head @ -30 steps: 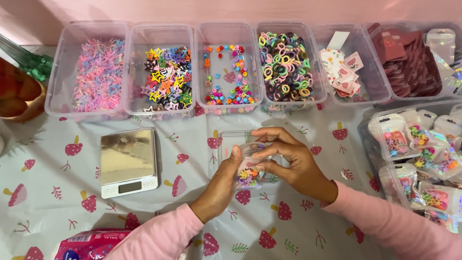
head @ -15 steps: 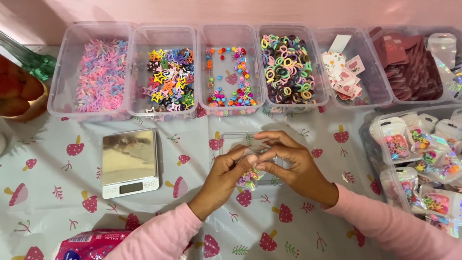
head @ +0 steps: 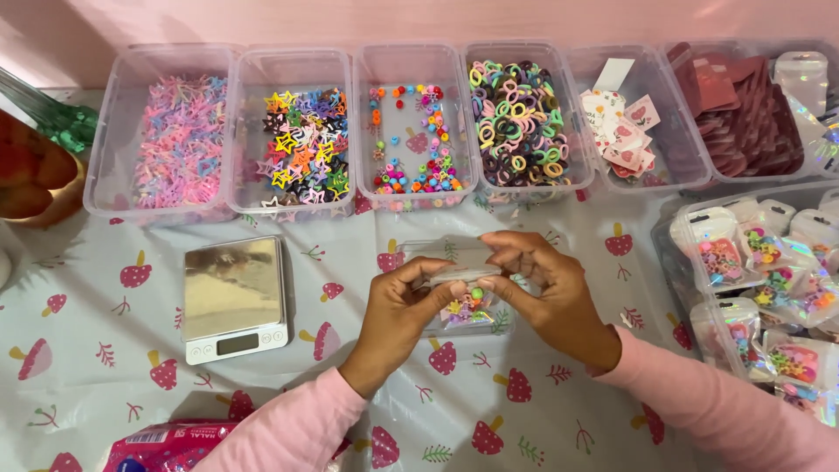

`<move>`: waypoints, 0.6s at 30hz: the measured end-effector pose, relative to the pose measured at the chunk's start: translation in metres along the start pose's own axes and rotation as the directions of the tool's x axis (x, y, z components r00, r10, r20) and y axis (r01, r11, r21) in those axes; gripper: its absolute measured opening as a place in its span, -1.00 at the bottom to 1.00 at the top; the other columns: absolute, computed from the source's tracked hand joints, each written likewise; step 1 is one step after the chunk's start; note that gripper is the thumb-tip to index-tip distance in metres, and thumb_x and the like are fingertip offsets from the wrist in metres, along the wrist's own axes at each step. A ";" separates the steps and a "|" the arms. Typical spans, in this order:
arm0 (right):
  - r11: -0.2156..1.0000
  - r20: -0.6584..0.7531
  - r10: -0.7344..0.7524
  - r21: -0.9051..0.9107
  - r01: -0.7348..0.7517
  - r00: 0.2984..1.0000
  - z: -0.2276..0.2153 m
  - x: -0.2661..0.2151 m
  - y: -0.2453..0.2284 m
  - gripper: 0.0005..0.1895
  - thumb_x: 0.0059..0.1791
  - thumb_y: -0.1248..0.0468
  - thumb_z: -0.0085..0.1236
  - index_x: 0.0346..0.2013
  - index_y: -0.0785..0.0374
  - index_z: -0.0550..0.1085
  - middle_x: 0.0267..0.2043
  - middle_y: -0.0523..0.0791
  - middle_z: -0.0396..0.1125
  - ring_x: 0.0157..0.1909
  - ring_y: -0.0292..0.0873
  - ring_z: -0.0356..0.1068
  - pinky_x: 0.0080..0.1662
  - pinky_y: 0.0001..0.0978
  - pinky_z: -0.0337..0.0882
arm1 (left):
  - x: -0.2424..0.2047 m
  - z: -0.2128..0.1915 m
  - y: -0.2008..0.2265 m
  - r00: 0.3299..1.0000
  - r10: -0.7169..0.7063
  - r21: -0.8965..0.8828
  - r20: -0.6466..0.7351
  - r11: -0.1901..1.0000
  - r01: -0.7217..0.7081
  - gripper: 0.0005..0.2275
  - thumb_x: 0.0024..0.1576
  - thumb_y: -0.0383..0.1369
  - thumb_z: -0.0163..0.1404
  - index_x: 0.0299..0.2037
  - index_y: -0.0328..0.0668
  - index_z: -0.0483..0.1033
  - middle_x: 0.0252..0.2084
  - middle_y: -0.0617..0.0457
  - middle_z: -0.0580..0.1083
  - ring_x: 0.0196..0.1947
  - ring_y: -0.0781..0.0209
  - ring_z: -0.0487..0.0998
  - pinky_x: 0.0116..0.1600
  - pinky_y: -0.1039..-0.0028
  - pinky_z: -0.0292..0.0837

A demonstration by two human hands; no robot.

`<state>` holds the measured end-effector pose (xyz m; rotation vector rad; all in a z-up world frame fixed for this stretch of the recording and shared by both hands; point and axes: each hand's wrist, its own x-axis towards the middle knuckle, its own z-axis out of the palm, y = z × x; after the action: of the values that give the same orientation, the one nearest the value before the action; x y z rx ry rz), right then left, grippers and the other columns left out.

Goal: Packing various colorful beads and hair accessories into small plastic bags and a clear tray.

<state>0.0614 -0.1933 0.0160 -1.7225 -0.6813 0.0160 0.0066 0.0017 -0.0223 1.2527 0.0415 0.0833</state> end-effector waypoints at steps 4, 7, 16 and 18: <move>0.999 0.009 0.026 -0.027 -0.026 1.000 0.004 0.000 -0.005 -0.52 -0.10 0.50 0.27 0.13 0.35 0.49 -0.34 -0.02 0.51 -0.35 -0.25 0.45 -0.20 -0.30 0.55 | 0.001 -0.002 -0.004 1.000 -0.012 0.047 0.014 0.999 0.011 -0.83 0.08 -0.50 0.22 -0.14 -0.36 0.64 -0.32 -0.09 0.62 -0.26 0.30 0.56 -0.12 0.49 0.58; 0.999 0.016 0.024 -0.029 -0.023 1.000 0.005 0.003 -0.008 -0.55 -0.10 0.51 0.28 0.10 0.33 0.52 -0.35 -0.02 0.50 -0.35 -0.26 0.43 -0.21 -0.32 0.53 | 0.001 -0.003 -0.005 1.000 -0.015 0.043 0.025 0.999 0.014 -0.84 0.08 -0.50 0.23 -0.16 -0.36 0.62 -0.31 -0.07 0.60 -0.24 0.31 0.55 -0.12 0.52 0.57; 0.995 0.091 -0.034 -0.090 0.042 0.995 0.006 0.004 -0.014 -0.63 -0.09 0.50 0.27 0.02 0.29 0.57 -0.37 -0.07 0.47 -0.37 -0.24 0.41 -0.24 -0.29 0.52 | 0.000 -0.003 0.005 0.998 0.044 0.139 0.036 0.989 -0.049 -0.89 0.04 -0.56 0.19 -0.24 -0.38 0.61 -0.38 -0.12 0.55 -0.27 0.24 0.54 -0.14 0.42 0.60; 0.993 0.104 -0.054 -0.095 0.064 0.993 0.006 0.004 -0.014 -0.63 -0.09 0.50 0.26 0.01 0.28 0.58 -0.37 -0.08 0.47 -0.37 -0.24 0.41 -0.24 -0.30 0.53 | 0.001 -0.003 0.004 0.997 0.063 0.160 0.041 0.985 -0.069 -0.90 0.04 -0.56 0.18 -0.25 -0.38 0.60 -0.39 -0.12 0.54 -0.28 0.23 0.55 -0.15 0.40 0.60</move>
<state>0.0563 -0.1848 0.0277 -1.8041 -0.8198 0.0293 0.0069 0.0062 -0.0197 1.4172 -0.0252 0.1164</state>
